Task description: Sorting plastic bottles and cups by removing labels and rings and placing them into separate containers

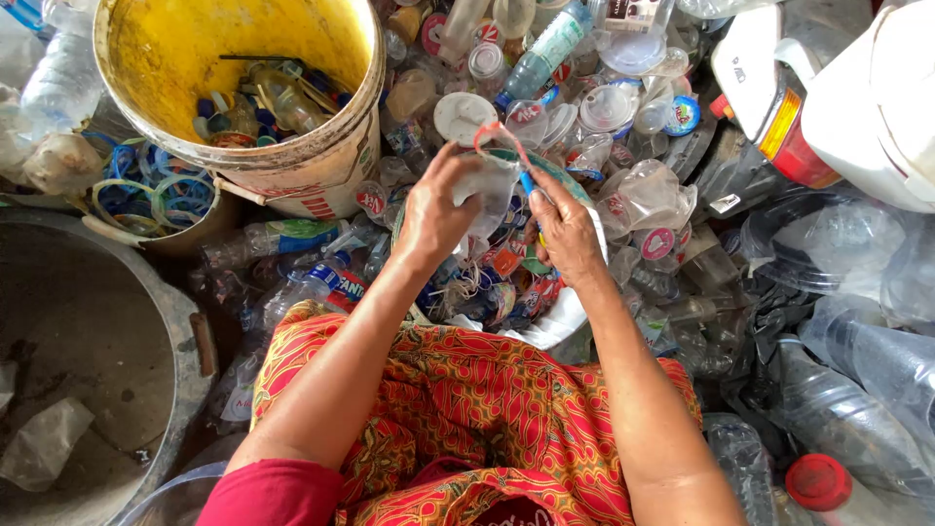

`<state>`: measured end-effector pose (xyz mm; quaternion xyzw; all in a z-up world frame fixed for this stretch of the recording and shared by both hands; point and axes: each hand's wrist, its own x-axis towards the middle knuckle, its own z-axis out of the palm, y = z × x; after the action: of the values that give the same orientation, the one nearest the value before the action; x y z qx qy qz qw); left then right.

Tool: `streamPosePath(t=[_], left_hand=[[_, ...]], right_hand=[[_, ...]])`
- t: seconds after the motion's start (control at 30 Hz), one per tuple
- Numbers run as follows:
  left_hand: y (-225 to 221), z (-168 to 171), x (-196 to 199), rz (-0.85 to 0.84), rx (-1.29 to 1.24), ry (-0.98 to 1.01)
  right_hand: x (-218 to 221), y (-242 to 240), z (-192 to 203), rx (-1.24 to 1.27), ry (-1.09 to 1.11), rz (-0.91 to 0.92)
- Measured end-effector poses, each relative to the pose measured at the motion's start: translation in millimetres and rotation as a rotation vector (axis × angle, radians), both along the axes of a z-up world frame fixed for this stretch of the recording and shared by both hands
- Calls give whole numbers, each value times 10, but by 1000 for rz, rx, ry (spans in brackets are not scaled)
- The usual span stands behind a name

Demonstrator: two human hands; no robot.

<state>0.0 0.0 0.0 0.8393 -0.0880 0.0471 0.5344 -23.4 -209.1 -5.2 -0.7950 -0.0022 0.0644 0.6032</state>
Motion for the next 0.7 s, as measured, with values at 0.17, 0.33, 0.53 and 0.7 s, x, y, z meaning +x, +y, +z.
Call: streamPosePath(t=[0.17, 0.33, 0.53, 0.7], left_hand=[[10, -213, 161, 66, -611, 247], [13, -447, 268, 112, -958, 491], [173, -438, 309, 452, -587, 211], [104, -547, 333, 377, -557, 248]], right_hand=[[9, 59, -35, 169, -35, -20], [42, -11, -87, 527, 264, 53], [4, -147, -177, 638, 334, 70], [-31, -146, -204, 719, 177, 67]])
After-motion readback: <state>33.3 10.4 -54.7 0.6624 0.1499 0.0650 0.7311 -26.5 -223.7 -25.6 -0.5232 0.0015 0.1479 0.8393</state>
